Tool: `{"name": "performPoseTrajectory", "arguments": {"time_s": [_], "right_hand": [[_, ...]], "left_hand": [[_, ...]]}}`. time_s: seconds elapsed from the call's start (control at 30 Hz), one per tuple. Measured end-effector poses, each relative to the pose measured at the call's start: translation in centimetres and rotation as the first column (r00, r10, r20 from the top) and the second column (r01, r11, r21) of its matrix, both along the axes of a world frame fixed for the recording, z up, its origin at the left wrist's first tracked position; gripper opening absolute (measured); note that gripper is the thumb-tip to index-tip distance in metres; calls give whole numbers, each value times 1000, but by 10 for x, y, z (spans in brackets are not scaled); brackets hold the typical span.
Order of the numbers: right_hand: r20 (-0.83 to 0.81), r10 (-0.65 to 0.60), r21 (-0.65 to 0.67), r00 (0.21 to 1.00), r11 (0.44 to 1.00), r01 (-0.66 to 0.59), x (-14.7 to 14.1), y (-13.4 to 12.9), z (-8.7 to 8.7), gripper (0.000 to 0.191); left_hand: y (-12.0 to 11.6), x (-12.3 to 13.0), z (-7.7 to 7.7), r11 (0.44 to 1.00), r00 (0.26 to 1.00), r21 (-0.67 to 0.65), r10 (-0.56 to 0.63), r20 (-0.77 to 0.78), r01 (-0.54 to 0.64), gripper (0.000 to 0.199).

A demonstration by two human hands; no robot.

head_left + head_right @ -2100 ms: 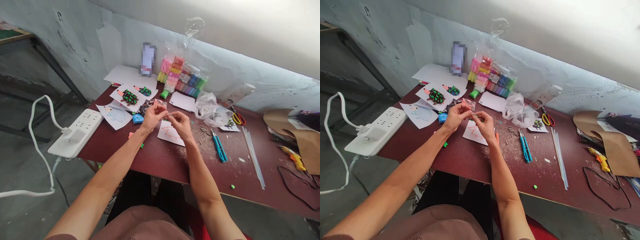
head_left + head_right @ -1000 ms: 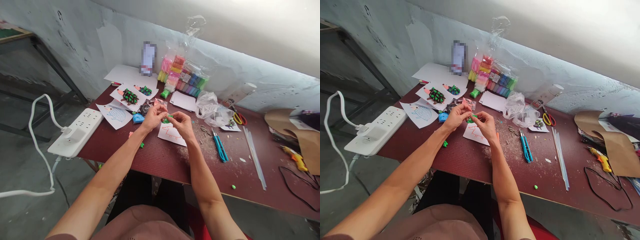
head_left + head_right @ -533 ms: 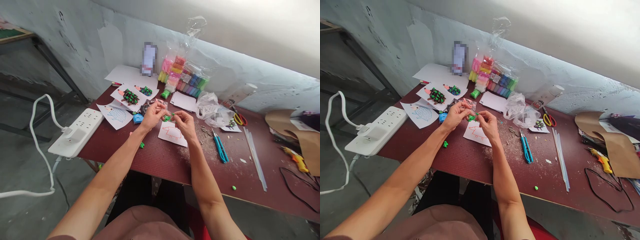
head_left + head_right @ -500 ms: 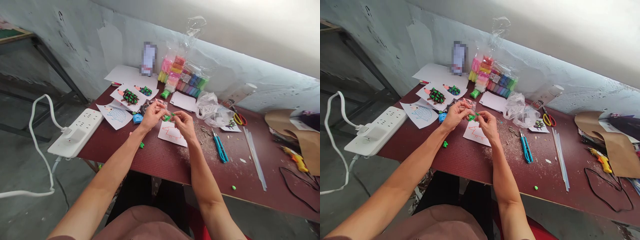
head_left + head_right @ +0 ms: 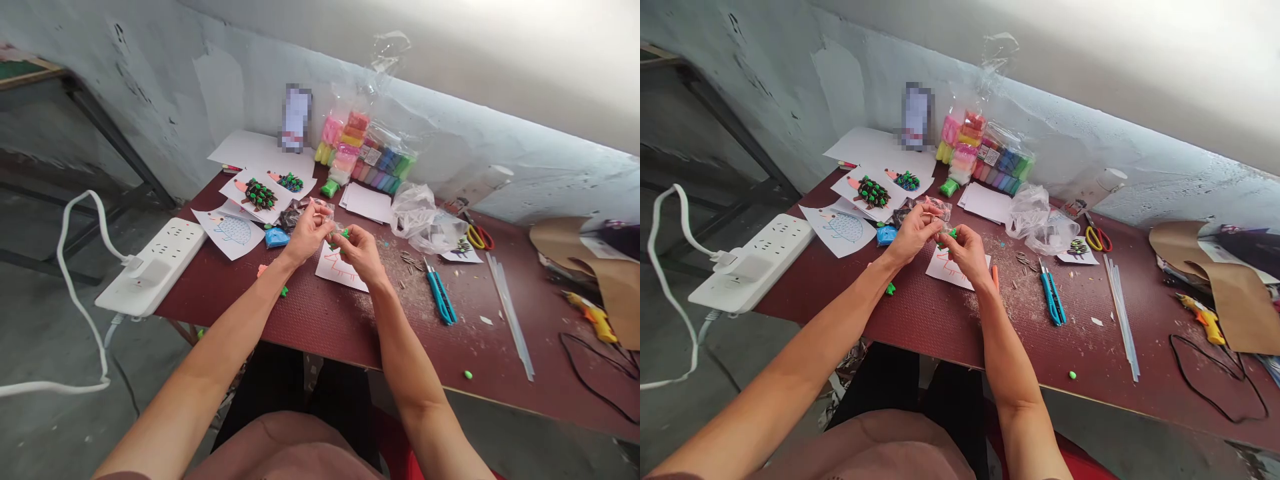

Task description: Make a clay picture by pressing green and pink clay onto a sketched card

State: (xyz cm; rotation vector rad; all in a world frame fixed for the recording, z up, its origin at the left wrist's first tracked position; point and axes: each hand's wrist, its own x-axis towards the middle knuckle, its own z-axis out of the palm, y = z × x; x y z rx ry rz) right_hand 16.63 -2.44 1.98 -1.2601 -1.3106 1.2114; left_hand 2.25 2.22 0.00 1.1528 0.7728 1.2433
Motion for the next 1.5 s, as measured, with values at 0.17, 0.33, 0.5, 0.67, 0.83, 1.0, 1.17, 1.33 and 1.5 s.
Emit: {"name": "performPoseTrajectory", "arguments": {"time_s": [0.17,0.33,0.5,0.67,0.83,1.0,1.17,1.33,1.5], "right_hand": [[-57,15,-30,998,999,-17,2,1,2,54],[-56,72,-84,996,994,-76,9,1,7,56],[-24,138,-84,990,987,-139,6,-1,7,53],[16,52,-52,999,997,-51,3,-1,6,45],[4,-32,-27,999,999,32,4,-1,6,29],[3,-76,4,997,997,76,4,-1,8,24],[-167,-213,-87,963,976,200,17,4,14,10],[-233,-140,-142,962,984,109,25,5,17,41],[-160,-87,-98,983,993,72,23,2,15,53]], "left_hand": [[4,-8,1,1000,998,20,14,-64,-13,20],[3,-13,7,995,994,-33,-99,-54,97,23],[3,-15,11,996,1000,-90,1,18,1,18],[4,-15,13,986,998,-151,69,0,-68,17],[1,-11,17,978,995,-181,98,-36,-103,20],[2,-13,14,986,999,-162,34,-34,-39,25],[10,-19,6,999,983,32,32,-181,-27,17],[11,-23,2,952,816,302,219,-535,-58,5],[16,-26,-14,930,710,367,277,-648,-28,8]]}}
